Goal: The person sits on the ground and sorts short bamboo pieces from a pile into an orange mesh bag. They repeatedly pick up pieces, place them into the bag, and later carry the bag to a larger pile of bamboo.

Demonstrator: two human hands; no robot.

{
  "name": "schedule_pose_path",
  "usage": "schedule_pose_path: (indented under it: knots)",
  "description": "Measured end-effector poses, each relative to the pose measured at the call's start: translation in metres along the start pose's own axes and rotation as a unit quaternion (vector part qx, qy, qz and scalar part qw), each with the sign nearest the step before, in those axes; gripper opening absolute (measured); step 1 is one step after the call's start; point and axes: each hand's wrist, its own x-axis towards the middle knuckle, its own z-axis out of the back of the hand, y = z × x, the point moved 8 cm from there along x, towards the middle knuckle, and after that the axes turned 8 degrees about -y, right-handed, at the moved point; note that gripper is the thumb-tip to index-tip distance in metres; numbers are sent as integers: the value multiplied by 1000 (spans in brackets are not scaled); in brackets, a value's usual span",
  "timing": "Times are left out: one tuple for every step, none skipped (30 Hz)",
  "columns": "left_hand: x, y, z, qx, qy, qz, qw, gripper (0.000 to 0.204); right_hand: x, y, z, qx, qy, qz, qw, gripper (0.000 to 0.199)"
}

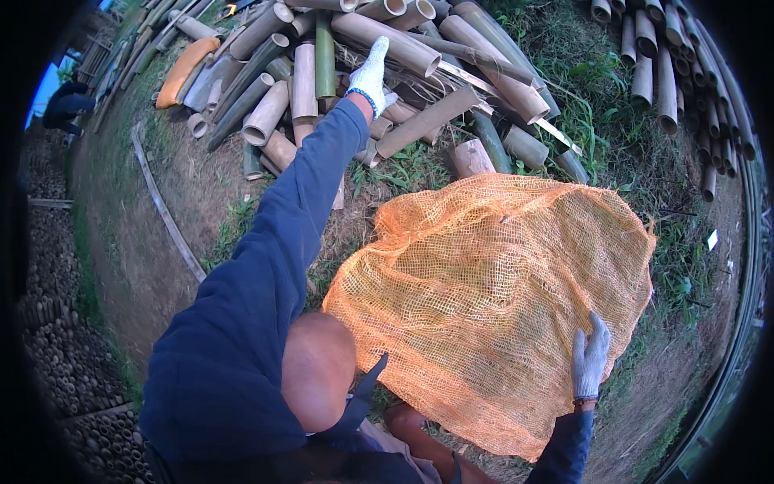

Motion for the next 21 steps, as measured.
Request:
schedule_pose_path:
  knots:
    - [3,0,1,28,-36,-7,999,130,-1,19,-2,-25,1,26,999,51]
    - [6,0,2,59,-60,-15,996,133,-4,35,-2,-25,-1,57,998,51]
    - [8,1,5,81,-83,-38,993,131,-10,50,-2,-3,4,80,997,51]
    - [10,2,11,86,-115,-58,988,129,-15,55,-3,-9,13,74,997,51]
    - [13,5,17,96,-124,-67,985,126,-22,59,-4,6,28,60,998,51]
    - [17,7,24,104,-146,-76,981,124,-27,61,-4,52,36,52,997,51]
    - [22,10,22,-21,-87,-70,994,107,-33,58,-6,94,55,10,994,50]
    - [28,18,21,-117,-42,-16,992,80,-38,57,-6,54,58,10,997,50]
    - [33,17,23,-113,-15,-18,993,68,-43,57,-6,46,57,18,997,50]
    - [37,15,23,-108,12,-20,994,57,-46,57,-7,64,59,17,996,50]
    - [40,12,23,-123,45,-27,991,39,-48,54,-8,88,61,13,994,49]
    - [42,10,22,-110,63,-33,991,38,-50,51,-10,70,58,6,996,49]
    - [45,10,24,-99,62,-34,993,36,-50,47,-13,77,61,-4,995,48]
    - [48,10,26,-87,60,-36,994,35,-50,43,-18,95,65,-29,993,48]
    - [50,10,27,-85,65,-37,994,33,-49,43,-22,100,70,-22,992,48]
    - [52,12,32,-80,50,-39,995,34,-48,43,-26,116,76,-30,990,47]
    - [52,14,35,-75,54,-40,995,35,-46,43,-30,145,79,-45,985,47]
    - [52,16,38,-72,52,-40,995,36,-43,48,-34,141,85,-24,986,47]
    - [49,13,47,-40,26,-99,994,45,-40,56,-37,150,89,-11,985,47]
    - [44,8,56,11,-8,-158,987,57,-36,61,-39,161,95,-9,982,47]
    - [37,7,60,79,-6,-196,977,64,-32,69,-41,191,100,-10,976,48]
